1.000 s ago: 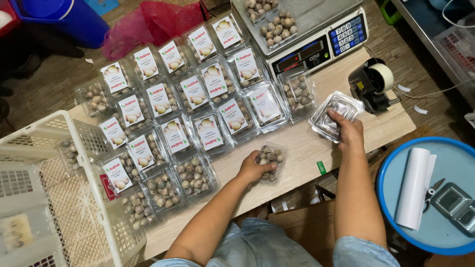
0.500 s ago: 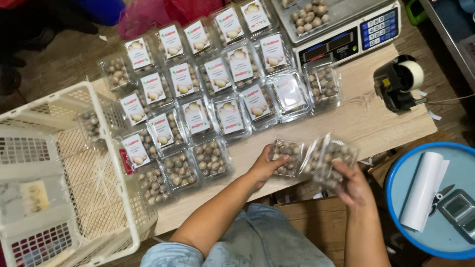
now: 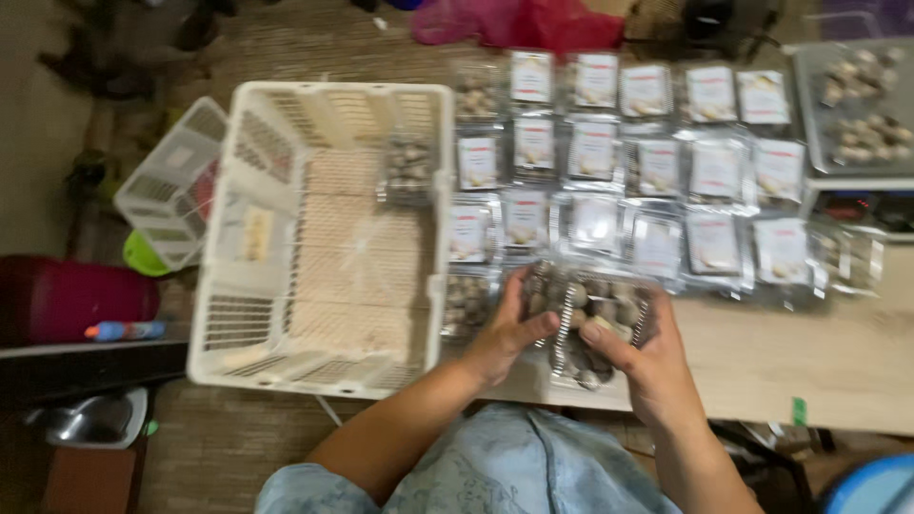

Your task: The person organizes meatball packs into a large white crate, weighs individual meatball bags on a digital scale, seals the bags with tape, and continues organizing the packaged meatballs into the crate.

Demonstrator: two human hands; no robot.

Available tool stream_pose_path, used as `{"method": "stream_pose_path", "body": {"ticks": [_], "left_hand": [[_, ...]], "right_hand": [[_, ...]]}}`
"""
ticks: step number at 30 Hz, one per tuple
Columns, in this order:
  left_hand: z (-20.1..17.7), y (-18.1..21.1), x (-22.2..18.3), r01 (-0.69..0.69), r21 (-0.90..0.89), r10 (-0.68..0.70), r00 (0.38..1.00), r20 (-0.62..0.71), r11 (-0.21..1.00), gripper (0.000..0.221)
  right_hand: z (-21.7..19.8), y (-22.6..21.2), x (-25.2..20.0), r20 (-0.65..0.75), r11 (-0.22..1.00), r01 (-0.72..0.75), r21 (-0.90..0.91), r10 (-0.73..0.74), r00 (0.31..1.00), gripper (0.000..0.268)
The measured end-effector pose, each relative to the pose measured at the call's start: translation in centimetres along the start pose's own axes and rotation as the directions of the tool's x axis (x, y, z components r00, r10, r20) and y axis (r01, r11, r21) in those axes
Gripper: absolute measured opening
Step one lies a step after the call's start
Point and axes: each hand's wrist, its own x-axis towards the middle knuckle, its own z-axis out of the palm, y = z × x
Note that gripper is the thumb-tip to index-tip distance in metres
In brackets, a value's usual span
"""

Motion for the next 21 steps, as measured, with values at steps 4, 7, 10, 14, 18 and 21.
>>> {"method": "stream_pose_path", "body": {"ticks": [4, 7, 10, 14, 18, 21], "left_hand": [[-9.5, 8.2, -4.3, -0.091, 0.037, 0.096, 0.982, -0.161, 0.995, 0.115], [-17.3, 12.0, -5.1, -0.003, 0.023, 0.010, 0.941, -0.337, 1.000, 0.114], [-26.6, 11.3, -3.2, 0.048, 0.066, -0.017, 0.912, -0.411, 0.997, 0.096], [-33.9, 10.2, -0.6, 0.147, -0.309, -0.248, 0.915, -0.318, 0.940, 0.062], [-37.3, 13.0, 2.6, 0.114, -0.370, -0.261, 0.889, -0.377, 0.922, 0.058], [-43.1, 11.7, 8.9, 0.107, -0.329, -0.239, 0.887, -0.394, 0.938, 0.069]], "right_hand": [[14.6, 1.0, 2.9, 0.091, 0.997, -0.007, -0.070, 0.013, 0.996, 0.069], [24.6, 2.9, 5.1, 0.084, 0.979, -0.187, -0.078, 0.193, 0.978, 0.113], [30.8, 6.0, 7.1, 0.090, 0.983, -0.182, -0.005, 0.182, 0.979, 0.110], [36.5, 7.7, 8.0, 0.104, 0.927, -0.369, -0.072, 0.375, 0.921, 0.106], [39.0, 13.5, 13.1, 0.102, 0.982, -0.179, -0.057, 0.184, 0.978, 0.100], [41.2, 15.4, 15.4, 0.091, 0.992, -0.127, -0.016, 0.128, 0.988, 0.098]]}}
